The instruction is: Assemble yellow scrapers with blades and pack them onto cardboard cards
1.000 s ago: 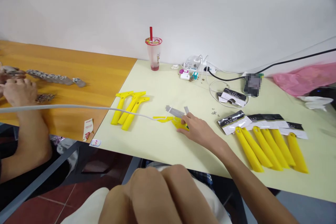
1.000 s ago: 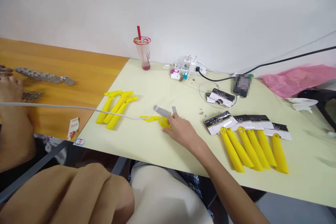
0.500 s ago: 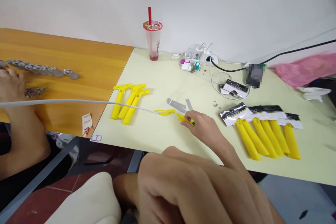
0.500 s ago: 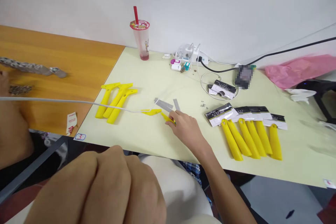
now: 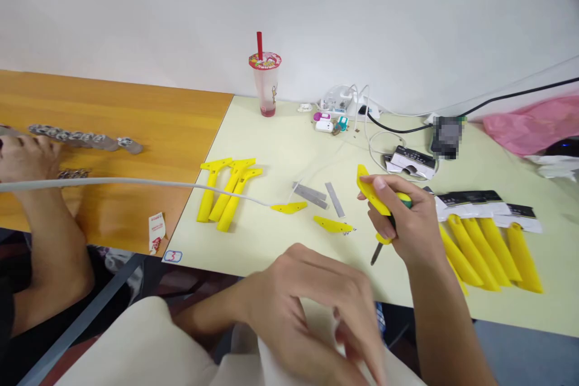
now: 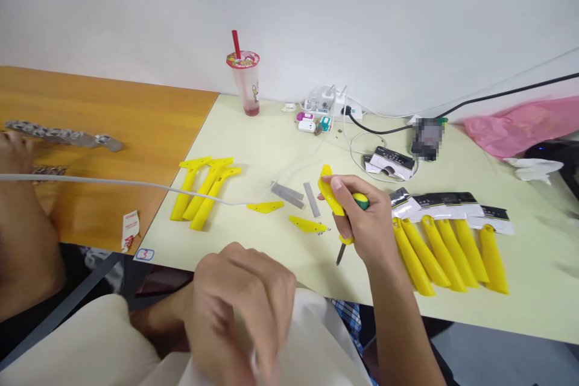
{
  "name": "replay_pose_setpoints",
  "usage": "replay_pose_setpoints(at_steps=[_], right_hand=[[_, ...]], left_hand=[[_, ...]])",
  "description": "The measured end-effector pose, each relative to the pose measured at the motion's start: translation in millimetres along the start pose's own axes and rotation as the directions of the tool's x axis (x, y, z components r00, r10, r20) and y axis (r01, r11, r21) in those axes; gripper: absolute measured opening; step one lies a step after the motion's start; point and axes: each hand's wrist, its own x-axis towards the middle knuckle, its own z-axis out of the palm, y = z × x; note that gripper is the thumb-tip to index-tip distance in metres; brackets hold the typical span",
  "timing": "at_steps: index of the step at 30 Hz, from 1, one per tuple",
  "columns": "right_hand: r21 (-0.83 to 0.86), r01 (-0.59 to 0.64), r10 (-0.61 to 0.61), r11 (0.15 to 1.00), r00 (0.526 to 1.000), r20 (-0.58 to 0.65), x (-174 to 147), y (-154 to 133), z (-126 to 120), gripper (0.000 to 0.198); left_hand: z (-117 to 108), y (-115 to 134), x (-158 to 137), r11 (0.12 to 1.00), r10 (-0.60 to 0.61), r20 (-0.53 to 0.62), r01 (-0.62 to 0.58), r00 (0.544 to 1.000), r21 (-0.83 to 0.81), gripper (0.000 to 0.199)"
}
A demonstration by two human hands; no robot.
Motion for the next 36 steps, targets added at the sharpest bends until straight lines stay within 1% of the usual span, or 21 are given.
replay_pose_setpoints(at_steps=[1,2,4,6,7,9,11,12,13,15,17,20,22,24,27,29,30,32,34,35,36], right_hand=[[0.053,-0.019,0.018,0.998,0.999,0.034,-1,1,-4,0.027],[0.097,-0.032,0.026,0.995,0.998,0.063,-2,2,-8,0.026],[0.146,-0.042,0.027,0.988,0.995,0.097,-3,4,-16,0.028],[0.157,-0.038,0.023,0.987,0.995,0.099,-4,7,-22,0.032],[0.156,-0.034,0.019,0.987,0.995,0.093,-3,9,-24,0.033],[0.147,-0.027,0.014,0.989,0.996,0.085,-1,12,-28,0.025],[0.141,-0.039,0.027,0.989,0.996,0.086,1,16,-32,0.023],[0.136,-0.051,0.04,0.989,0.996,0.083,2,17,-34,0.029],[0.131,-0.063,0.053,0.989,0.995,0.08,2,18,-35,0.034],[0.125,-0.068,0.059,0.99,0.995,0.076,-1,19,-40,0.036],[0.121,-0.046,0.037,0.992,0.996,0.076,-6,20,-45,0.033],[0.114,-0.017,0.01,0.993,0.998,0.059,-15,21,-55,0.032],[0.1,-0.014,0.011,0.995,0.999,0.031,-22,21,-61,0.033],[0.076,-0.022,0.022,0.997,1.0,-0.002,-29,21,-65,0.035],[0.051,-0.047,0.049,0.998,0.998,-0.049,-39,20,-68,0.035],[0.05,-0.06,0.063,0.997,0.996,-0.056,-44,19,-68,0.035],[0.051,-0.058,0.061,0.997,0.997,-0.051,-47,19,-68,0.037],[0.046,-0.046,0.047,0.998,0.998,-0.031,-50,17,-68,0.038],[0.037,-0.032,0.032,0.999,0.999,-0.008,-53,16,-67,0.037],[0.035,-0.029,0.029,0.999,1.0,0.002,-54,16,-67,0.036],[0.036,-0.031,0.031,0.999,0.999,0.011,-55,17,-67,0.035]], left_hand=[[-5,-8,-1,0.999,0.04,-0.082,-0.041,0.996,-0.007,0.014],[-12,-15,-5,0.999,0.033,-0.165,-0.027,0.986,0.04,0.015],[-33,-32,-23,0.951,-0.034,-0.303,0.125,0.952,0.284,0.015],[-59,-48,-48,0.803,-0.1,-0.461,0.345,0.882,0.487,0.017],[-73,-57,-60,0.69,-0.13,-0.56,0.48,0.818,0.541,0.015],[-97,-72,-79,0.433,-0.176,-0.719,0.709,0.673,0.557,0.016],[-114,-86,-89,0.232,-0.214,-0.791,0.816,0.574,0.529,0.028],[-119,-92,-90,0.168,-0.228,-0.809,0.84,0.542,0.516,0.031],[-123,-97,-89,0.131,-0.249,-0.812,0.849,0.528,0.512,0.032],[-126,-104,-85,0.113,-0.292,-0.796,0.846,0.53,0.521,0.034],[-125,-109,-79,0.122,-0.334,-0.78,0.844,0.53,0.522,0.035],[-121,-112,-76,0.129,-0.403,-0.787,0.88,0.467,0.456,0.039],[-118,-112,-76,0.162,-0.428,-0.782,0.89,0.452,0.426,0.039],[-115,-110,-76,0.222,-0.404,-0.77,0.869,0.495,0.442,0.039],[-113,-98,-69,0.325,-0.291,-0.769,0.815,0.569,0.48,0.041],[-112,-83,-58,0.417,-0.205,-0.792,0.784,0.575,0.461,0.04],[-112,-75,-50,0.478,-0.174,-0.809,0.767,0.561,0.429,0.038],[-112,-57,-31,0.646,-0.207,-0.812,0.699,0.546,0.306,0.031],[-112,-44,-9,0.837,-0.286,-0.768,0.539,0.574,0.091,0.025],[-113,-40,2,0.905,-0.311,-0.755,0.424,0.577,-0.049,0.024],[-113,-38,12,0.934,-0.337,-0.748,0.303,0.572,-0.189,0.022]])
